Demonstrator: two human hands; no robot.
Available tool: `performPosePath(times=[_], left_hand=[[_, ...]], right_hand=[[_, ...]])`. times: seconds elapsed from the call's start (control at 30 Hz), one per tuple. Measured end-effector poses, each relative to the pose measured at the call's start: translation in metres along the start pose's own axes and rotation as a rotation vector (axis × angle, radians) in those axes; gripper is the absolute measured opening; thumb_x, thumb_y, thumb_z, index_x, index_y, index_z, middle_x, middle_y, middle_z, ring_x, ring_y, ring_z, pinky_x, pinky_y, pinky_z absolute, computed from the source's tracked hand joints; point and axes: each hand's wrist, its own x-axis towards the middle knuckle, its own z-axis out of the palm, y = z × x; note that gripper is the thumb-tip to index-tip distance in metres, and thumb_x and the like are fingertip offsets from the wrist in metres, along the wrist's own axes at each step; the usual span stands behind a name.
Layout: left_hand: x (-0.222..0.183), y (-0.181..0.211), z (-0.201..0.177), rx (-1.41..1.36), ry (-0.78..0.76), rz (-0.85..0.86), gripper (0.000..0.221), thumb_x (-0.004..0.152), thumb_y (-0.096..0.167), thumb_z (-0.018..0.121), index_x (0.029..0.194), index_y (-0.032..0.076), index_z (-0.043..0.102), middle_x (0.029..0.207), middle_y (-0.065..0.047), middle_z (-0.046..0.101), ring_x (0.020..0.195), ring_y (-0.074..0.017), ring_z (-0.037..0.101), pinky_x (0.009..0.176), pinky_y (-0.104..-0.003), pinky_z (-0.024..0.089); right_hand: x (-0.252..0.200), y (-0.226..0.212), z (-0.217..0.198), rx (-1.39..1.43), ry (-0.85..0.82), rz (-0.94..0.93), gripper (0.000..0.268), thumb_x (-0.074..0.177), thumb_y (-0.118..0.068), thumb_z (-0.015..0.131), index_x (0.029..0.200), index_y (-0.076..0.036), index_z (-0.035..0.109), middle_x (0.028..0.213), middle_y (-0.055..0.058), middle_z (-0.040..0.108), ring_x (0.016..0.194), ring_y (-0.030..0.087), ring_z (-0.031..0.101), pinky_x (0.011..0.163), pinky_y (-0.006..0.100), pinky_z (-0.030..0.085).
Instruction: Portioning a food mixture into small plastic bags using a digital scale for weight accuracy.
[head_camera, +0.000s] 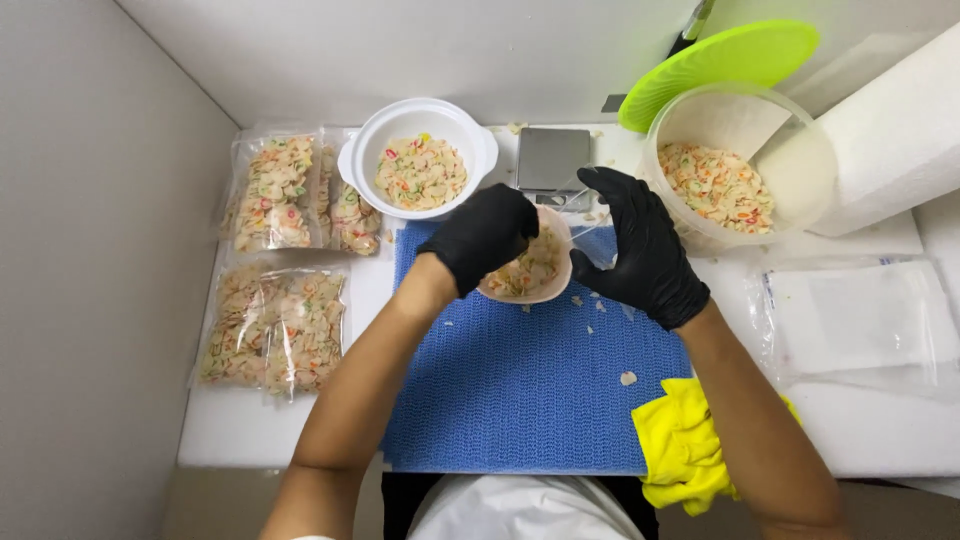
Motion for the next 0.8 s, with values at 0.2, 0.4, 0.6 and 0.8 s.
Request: performPosePath(times=[0.2,0.4,0.6,0.8], left_hand=[[-0.041,0.032,-0.073,-0.18,0.243,0.078,0.019,0.086,0.028,0.075,0.101,0.016,0.08,0.092,-0.014,0.079,0.092,-0.042,0.074,0.078,-0.051,0.062],[-0.043,0.061,-0.071,-0.352,0.391,0.239,0.012,0.088,0.018,0.073,0.099,0.02,0.076,0.093,-0.005,0.076,0.091,-0.0314,0.075,0.076,-0.044,0.063],[-0.041,0.039,-0.076,-0.238,0.426,0.182,0.013,0.089,0.014,0.068,0.1,0.021,0.072,0.089,-0.001,0.07,0.088,-0.0278,0.073,0.072,-0.041,0.061],[-0.018,0.024,0.008,0.048,0.036,0.092,0.031,0.072,0.031,0.077,0.102,0.021,0.079,0.096,-0.009,0.075,0.097,-0.0327,0.074,0.085,-0.046,0.061]], right_hand=[[-0.002,-0.002,0.003,-0.043,0.041,-0.024,0.079,0.083,-0.041,0.076,0.153,-0.014,0.052,0.142,0.011,0.057,0.122,0.03,0.06,0.117,0.044,0.036],[-0.007,0.004,0.019,-0.082,0.116,-0.044,0.081,0.09,-0.047,0.078,0.151,-0.003,0.048,0.144,0.022,0.053,0.135,0.038,0.051,0.121,0.046,0.027],[-0.004,0.009,0.007,-0.025,0.052,-0.017,0.083,0.081,-0.046,0.076,0.152,-0.012,0.051,0.147,0.011,0.056,0.135,0.032,0.054,0.121,0.047,0.032],[-0.005,0.006,0.006,-0.018,0.016,0.001,0.084,0.08,-0.044,0.078,0.155,-0.017,0.05,0.147,0.009,0.055,0.131,0.031,0.057,0.118,0.048,0.035]])
